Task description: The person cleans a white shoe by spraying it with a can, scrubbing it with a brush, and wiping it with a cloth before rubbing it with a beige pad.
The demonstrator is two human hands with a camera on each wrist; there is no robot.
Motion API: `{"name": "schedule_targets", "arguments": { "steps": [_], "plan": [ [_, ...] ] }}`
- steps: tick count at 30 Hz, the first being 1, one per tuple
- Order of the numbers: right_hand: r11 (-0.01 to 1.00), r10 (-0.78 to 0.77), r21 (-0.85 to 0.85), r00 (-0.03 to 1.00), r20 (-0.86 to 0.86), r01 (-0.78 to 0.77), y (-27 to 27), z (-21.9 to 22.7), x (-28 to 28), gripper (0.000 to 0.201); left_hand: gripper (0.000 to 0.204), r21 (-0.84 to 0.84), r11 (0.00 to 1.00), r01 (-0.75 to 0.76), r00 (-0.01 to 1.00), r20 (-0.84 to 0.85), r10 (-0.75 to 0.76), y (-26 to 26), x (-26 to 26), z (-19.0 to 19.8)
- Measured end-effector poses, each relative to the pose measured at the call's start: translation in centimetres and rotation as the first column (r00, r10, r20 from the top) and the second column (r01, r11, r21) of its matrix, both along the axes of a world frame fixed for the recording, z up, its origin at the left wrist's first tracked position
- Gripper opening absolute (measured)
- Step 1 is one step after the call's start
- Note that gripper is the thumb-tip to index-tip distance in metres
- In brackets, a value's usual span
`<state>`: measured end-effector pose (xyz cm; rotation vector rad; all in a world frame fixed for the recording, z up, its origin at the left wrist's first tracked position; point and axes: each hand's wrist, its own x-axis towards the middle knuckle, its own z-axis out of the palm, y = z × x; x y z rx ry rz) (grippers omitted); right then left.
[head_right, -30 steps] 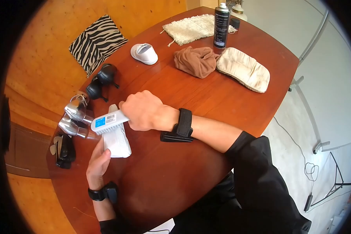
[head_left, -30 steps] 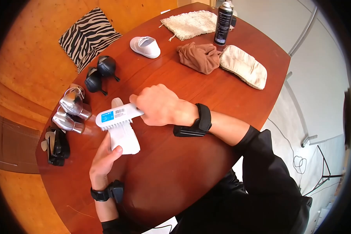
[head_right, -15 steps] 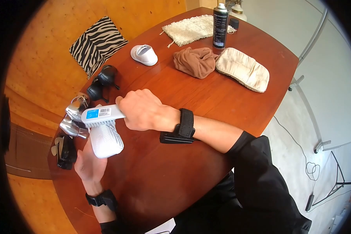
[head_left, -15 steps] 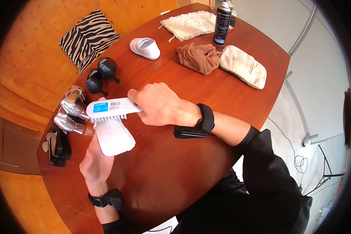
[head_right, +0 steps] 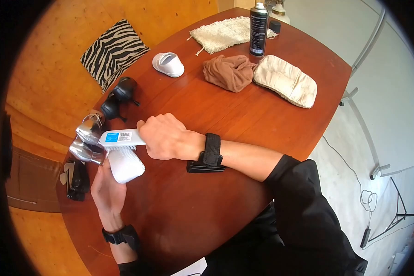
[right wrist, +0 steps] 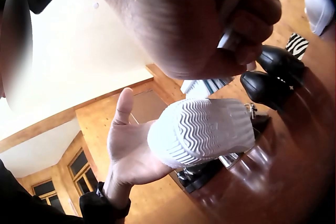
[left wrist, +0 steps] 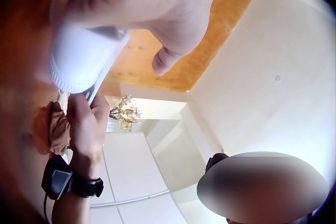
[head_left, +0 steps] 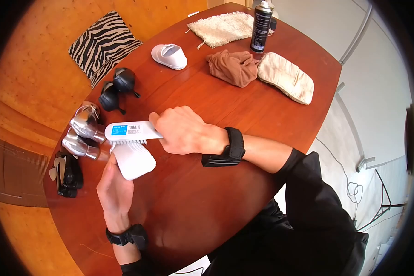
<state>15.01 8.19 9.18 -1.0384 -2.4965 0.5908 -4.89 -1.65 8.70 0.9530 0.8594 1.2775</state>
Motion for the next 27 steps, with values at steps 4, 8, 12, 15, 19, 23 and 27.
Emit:
{"name": "schedule_targets", "arguments": {
  "steps": [4, 8, 12, 15, 19, 23, 27],
  "plan": [
    [0.999, 0.030, 0.021, 1.000, -0.008, -0.029, -0.5, 0.6, 0.1, 0.016, 0.058, 0.010, 0.986, -0.168, 0.985, 0.028, 0.168, 0.1, 0.3, 0.0],
    [0.999, 0.033, 0.040, 0.999, -0.005, -0.033, -0.4, 0.3, 0.1, 0.016, 0.053, 0.042, 0.968, -0.247, 0.969, -0.011, 0.248, -0.1, 0.6, 0.2],
    [1.000, 0.019, -0.001, 0.996, 0.086, -0.019, 0.1, 0.3, 0.3, 0.020, 0.048, -0.083, 0.980, -0.182, 0.969, -0.185, 0.164, -0.2, 0.5, 0.0],
    [0.998, 0.065, -0.020, 0.991, 0.113, -0.063, 0.0, -0.2, 0.1, 0.020, 0.046, -0.140, 0.987, -0.083, 0.955, -0.292, 0.039, -0.1, 1.2, -0.2],
    [0.997, 0.068, -0.039, 0.987, 0.148, -0.063, 0.4, -0.5, 0.2, 0.021, 0.043, -0.137, 0.988, -0.069, 0.902, -0.433, 0.003, 0.0, 2.2, -0.8],
    [1.000, 0.022, -0.017, 0.988, 0.155, -0.020, 1.1, -1.4, 0.4, 0.019, 0.035, -0.009, 0.999, -0.037, 0.762, -0.648, 0.022, 0.1, 2.4, -1.1],
    [0.997, 0.062, -0.049, 0.980, 0.187, -0.054, 0.7, -0.4, 0.5, 0.018, 0.032, 0.237, 0.964, 0.123, 0.432, -0.887, 0.163, -0.1, 2.8, -0.3]
  ]
}}
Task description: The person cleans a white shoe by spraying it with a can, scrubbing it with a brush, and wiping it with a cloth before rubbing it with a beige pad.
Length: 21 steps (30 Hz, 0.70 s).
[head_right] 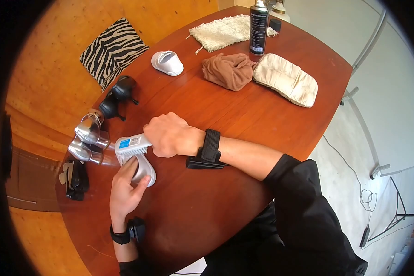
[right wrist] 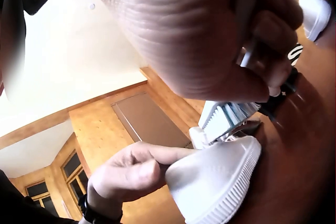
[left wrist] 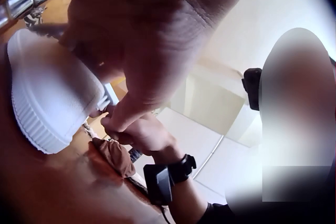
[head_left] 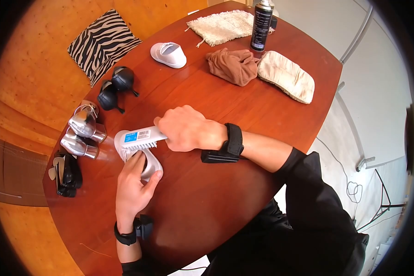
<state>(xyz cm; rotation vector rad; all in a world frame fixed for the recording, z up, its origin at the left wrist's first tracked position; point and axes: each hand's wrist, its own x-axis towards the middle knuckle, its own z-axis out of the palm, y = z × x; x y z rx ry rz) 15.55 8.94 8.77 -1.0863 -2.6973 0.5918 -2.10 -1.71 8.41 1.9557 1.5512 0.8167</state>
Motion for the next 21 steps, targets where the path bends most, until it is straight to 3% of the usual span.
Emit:
{"name": "schedule_targets", "arguments": {
  "steps": [2, 4, 6, 8, 11, 13, 14, 16, 17, 18, 20, 21],
  "plan": [
    [1.000, 0.008, 0.012, 1.000, -0.005, -0.008, 0.0, -0.2, 0.0, 0.017, 0.028, 0.212, 0.960, 0.185, 0.934, -0.340, -0.105, 0.3, -1.2, -0.6],
    [1.000, 0.015, 0.024, 1.000, -0.009, -0.014, 0.1, -0.5, 0.1, 0.017, 0.020, 0.136, 0.980, 0.144, 0.953, -0.285, -0.101, 0.1, -1.9, -0.3],
    [0.999, -0.024, 0.049, 1.000, 0.009, 0.023, 0.3, -0.7, 0.1, 0.017, 0.015, -0.002, 0.992, 0.125, 0.929, -0.352, -0.118, 0.0, -2.7, 0.3],
    [0.999, -0.020, 0.037, 1.000, 0.024, 0.019, 0.3, -0.5, 0.1, 0.017, 0.012, 0.030, 0.995, 0.095, 0.939, -0.335, -0.080, -0.1, -2.4, 0.6],
    [0.999, -0.022, 0.029, 0.999, 0.032, 0.022, 0.2, -0.5, 0.0, 0.017, 0.017, -0.003, 0.999, 0.050, 0.879, -0.475, -0.046, -0.2, -2.4, 0.5],
    [0.999, -0.026, 0.033, 0.999, 0.026, 0.025, 0.2, -0.7, 0.0, 0.017, 0.024, 0.166, 0.984, 0.066, 0.846, -0.533, 0.034, -0.2, -1.8, -0.5],
    [0.999, -0.028, 0.030, 0.999, 0.027, 0.027, 0.3, -0.9, 0.0, 0.018, 0.024, 0.167, 0.984, 0.064, 0.846, -0.531, 0.035, -0.1, -1.2, -1.2],
    [0.999, -0.028, 0.028, 0.999, 0.030, 0.027, 0.3, -0.9, -0.1, 0.019, 0.028, 0.339, 0.937, -0.082, 0.877, -0.422, 0.229, 0.1, 0.2, -2.3],
    [0.999, -0.035, 0.036, 0.999, 0.040, 0.034, 0.3, -0.9, 0.0, 0.019, 0.023, 0.198, 0.970, -0.141, 0.904, -0.374, 0.208, -0.1, 0.5, -2.0],
    [0.998, -0.044, 0.044, 0.998, 0.050, 0.042, 0.3, -0.8, 0.0, 0.019, 0.023, 0.198, 0.970, -0.141, 0.904, -0.374, 0.208, -0.1, 0.7, -1.7],
    [0.999, -0.046, 0.032, 0.996, 0.079, 0.044, 0.3, -0.6, 0.1, 0.019, 0.016, 0.249, 0.968, -0.040, 0.989, -0.126, 0.073, -0.1, 1.0, -1.2],
    [0.999, -0.045, 0.024, 0.993, 0.108, 0.043, 0.3, -0.6, 0.1, 0.020, 0.023, 0.174, 0.985, -0.013, 0.994, -0.104, 0.032, -0.4, 0.9, -0.8]
  ]
}}
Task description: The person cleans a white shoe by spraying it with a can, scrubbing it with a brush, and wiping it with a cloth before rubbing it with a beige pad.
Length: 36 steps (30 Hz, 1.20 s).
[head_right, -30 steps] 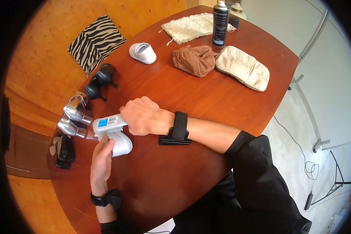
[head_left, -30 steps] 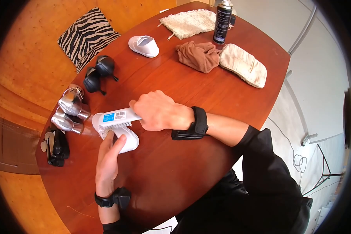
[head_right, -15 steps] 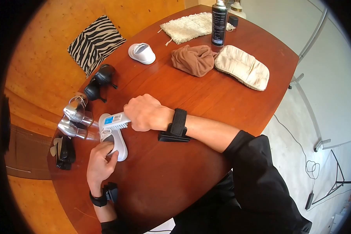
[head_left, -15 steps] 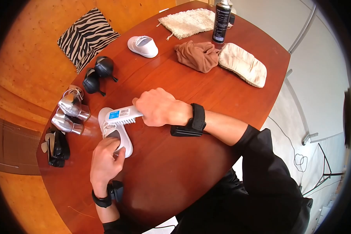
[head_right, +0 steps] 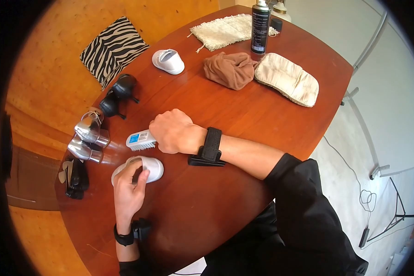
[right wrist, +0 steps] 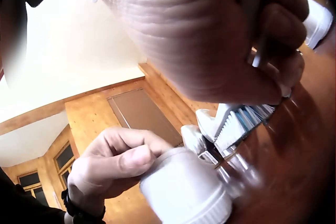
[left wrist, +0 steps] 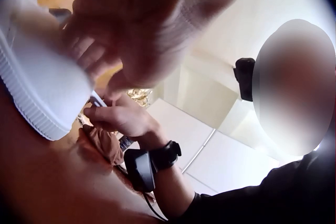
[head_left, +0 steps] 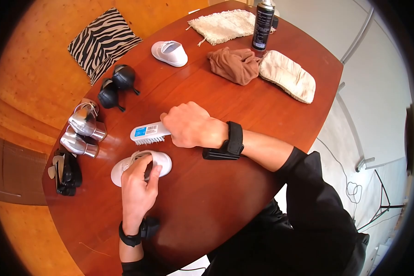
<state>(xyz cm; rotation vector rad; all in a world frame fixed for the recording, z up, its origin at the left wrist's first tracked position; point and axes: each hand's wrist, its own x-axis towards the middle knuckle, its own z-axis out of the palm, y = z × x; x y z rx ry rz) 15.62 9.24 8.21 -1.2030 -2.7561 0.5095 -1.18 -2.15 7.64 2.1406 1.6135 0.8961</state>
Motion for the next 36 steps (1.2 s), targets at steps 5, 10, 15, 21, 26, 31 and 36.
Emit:
{"name": "schedule_targets", "arguments": {
  "steps": [5, 10, 15, 21, 26, 31, 36],
  "plan": [
    [1.000, 0.029, -0.001, 0.999, -0.032, -0.029, -0.6, 0.6, 0.0, 0.018, 0.032, -0.147, 0.983, 0.111, 0.982, -0.133, -0.130, 0.0, -1.6, 0.6],
    [0.998, 0.055, -0.016, 0.995, -0.078, -0.057, -1.3, 0.8, -0.3, 0.019, 0.035, -0.155, 0.975, 0.162, 0.980, -0.094, -0.177, 0.6, -2.1, 0.9],
    [1.000, 0.006, -0.025, 1.000, -0.019, -0.007, -0.5, 0.7, -0.1, 0.024, 0.037, -0.070, 0.988, 0.139, 0.975, -0.167, -0.148, 0.8, -2.9, -0.2],
    [0.996, 0.050, -0.068, 0.998, -0.041, -0.052, -1.5, 1.6, -0.6, 0.025, 0.036, -0.128, 0.990, 0.064, 0.973, -0.213, -0.091, 0.8, -2.2, 0.7],
    [1.000, 0.011, -0.004, 0.999, -0.052, -0.011, -0.6, 0.2, -0.4, 0.024, 0.038, -0.045, 0.996, 0.083, 0.976, -0.200, -0.090, 0.9, -2.1, 0.0],
    [1.000, 0.012, -0.007, 0.999, -0.036, -0.012, -1.1, 0.9, -0.6, 0.024, 0.038, -0.002, 0.997, 0.079, 0.949, -0.305, -0.076, 0.9, -2.2, 0.1],
    [1.000, -0.002, 0.008, 1.000, -0.028, 0.002, -0.7, 0.3, -0.5, 0.023, 0.029, 0.195, 0.966, 0.167, 0.881, -0.469, -0.058, 1.1, -2.2, 0.7]
  ]
}}
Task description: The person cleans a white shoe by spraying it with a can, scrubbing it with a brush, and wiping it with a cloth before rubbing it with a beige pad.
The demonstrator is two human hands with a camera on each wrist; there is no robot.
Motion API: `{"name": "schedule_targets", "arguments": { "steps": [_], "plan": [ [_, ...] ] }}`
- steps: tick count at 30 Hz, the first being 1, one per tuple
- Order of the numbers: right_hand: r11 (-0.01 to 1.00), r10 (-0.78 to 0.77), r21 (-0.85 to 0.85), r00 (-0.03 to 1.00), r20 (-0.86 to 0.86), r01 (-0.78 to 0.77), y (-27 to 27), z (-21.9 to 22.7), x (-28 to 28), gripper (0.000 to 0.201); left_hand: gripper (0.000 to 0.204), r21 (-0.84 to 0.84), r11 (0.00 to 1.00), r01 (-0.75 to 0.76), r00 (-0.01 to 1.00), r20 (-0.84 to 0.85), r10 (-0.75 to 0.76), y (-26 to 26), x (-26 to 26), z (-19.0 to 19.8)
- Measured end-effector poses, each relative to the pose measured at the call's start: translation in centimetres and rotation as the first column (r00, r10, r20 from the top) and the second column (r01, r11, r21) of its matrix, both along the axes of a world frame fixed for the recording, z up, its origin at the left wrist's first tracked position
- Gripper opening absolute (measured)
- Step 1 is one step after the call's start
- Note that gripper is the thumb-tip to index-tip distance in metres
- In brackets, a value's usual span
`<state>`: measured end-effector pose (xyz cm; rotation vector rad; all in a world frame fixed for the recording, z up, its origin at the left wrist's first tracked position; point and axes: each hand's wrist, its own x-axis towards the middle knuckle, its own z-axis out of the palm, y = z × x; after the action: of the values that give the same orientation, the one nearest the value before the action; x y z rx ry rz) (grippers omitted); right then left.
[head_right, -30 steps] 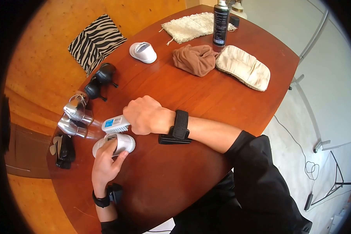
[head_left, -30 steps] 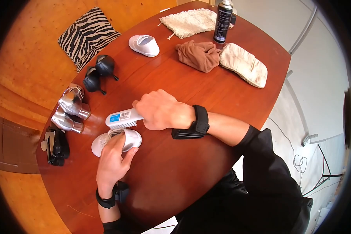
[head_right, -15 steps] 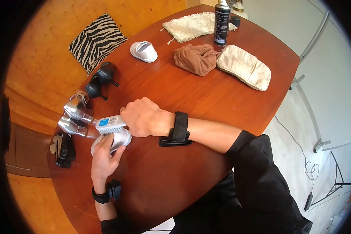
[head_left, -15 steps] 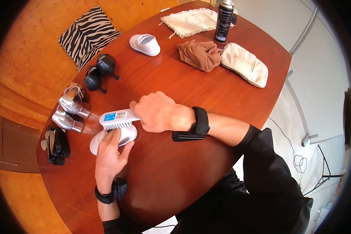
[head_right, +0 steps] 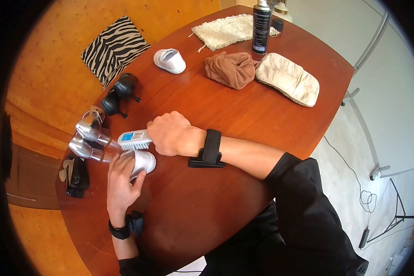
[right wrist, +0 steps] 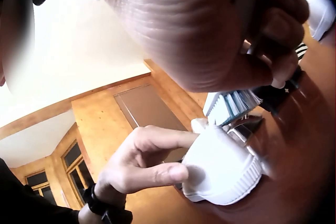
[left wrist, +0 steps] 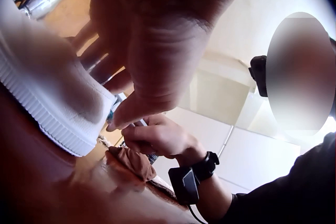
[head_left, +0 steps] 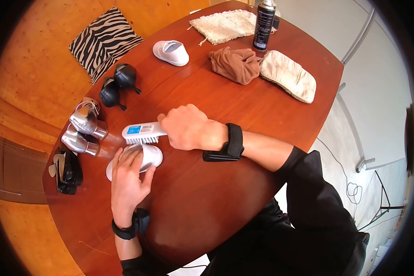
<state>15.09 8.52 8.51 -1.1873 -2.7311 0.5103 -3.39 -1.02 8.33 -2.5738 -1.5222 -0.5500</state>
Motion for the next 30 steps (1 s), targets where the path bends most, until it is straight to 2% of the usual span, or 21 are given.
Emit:
{"name": "schedule_targets", "arguments": {
  "steps": [2, 3, 6, 10, 12, 16, 18, 22, 24, 30],
  "plan": [
    [1.000, -0.007, -0.002, 1.000, 0.025, 0.007, 0.2, 0.2, 0.2, 0.023, 0.027, -0.198, 0.980, -0.022, 0.998, 0.059, 0.035, 0.0, -0.8, 0.2],
    [1.000, -0.013, -0.005, 0.999, 0.051, 0.013, 0.2, 0.3, 0.3, 0.023, 0.027, -0.197, 0.980, -0.022, 0.998, 0.059, 0.034, 0.1, -1.2, 0.2],
    [1.000, -0.002, 0.005, 1.000, 0.026, 0.002, -0.3, 0.8, 0.2, 0.022, 0.011, -0.175, 0.984, 0.016, 0.990, 0.140, 0.009, 0.2, -2.1, -0.2],
    [1.000, 0.002, 0.005, 1.000, 0.025, -0.002, -0.4, 0.8, 0.2, 0.021, 0.007, -0.167, 0.986, 0.012, 0.989, 0.149, 0.013, 0.4, -2.5, -0.6],
    [1.000, -0.018, 0.025, 1.000, 0.022, 0.017, -0.2, 0.6, 0.2, 0.020, 0.004, -0.224, 0.974, -0.043, 0.981, 0.175, 0.083, 0.4, -2.2, -0.5],
    [0.998, -0.007, 0.054, 1.000, -0.027, 0.009, -0.1, 0.3, 0.4, 0.017, 0.003, -0.202, 0.978, -0.054, 0.986, 0.145, 0.085, 0.5, -1.9, -0.7],
    [0.999, 0.008, 0.041, 0.996, -0.089, -0.004, -0.3, 0.6, 0.3, 0.017, 0.005, -0.090, 0.996, 0.023, 0.994, 0.108, -0.013, 0.5, -1.5, -0.8],
    [0.999, 0.008, 0.036, 0.996, -0.084, -0.005, -0.1, 0.1, 0.2, 0.019, 0.012, -0.109, 0.994, -0.010, 0.998, 0.058, 0.016, 0.2, -0.4, -0.6],
    [0.998, -0.015, 0.064, 0.999, -0.049, 0.018, 0.4, -0.2, 0.2, 0.020, 0.016, -0.055, 0.998, 0.004, 0.996, 0.085, 0.001, 0.1, 0.0, -0.9],
    [0.999, 0.035, 0.029, 0.998, -0.044, -0.033, -0.7, 1.0, 0.2, 0.020, 0.012, -0.095, 0.995, 0.016, 0.997, 0.079, -0.008, 0.2, -0.2, -1.2]
  ]
}}
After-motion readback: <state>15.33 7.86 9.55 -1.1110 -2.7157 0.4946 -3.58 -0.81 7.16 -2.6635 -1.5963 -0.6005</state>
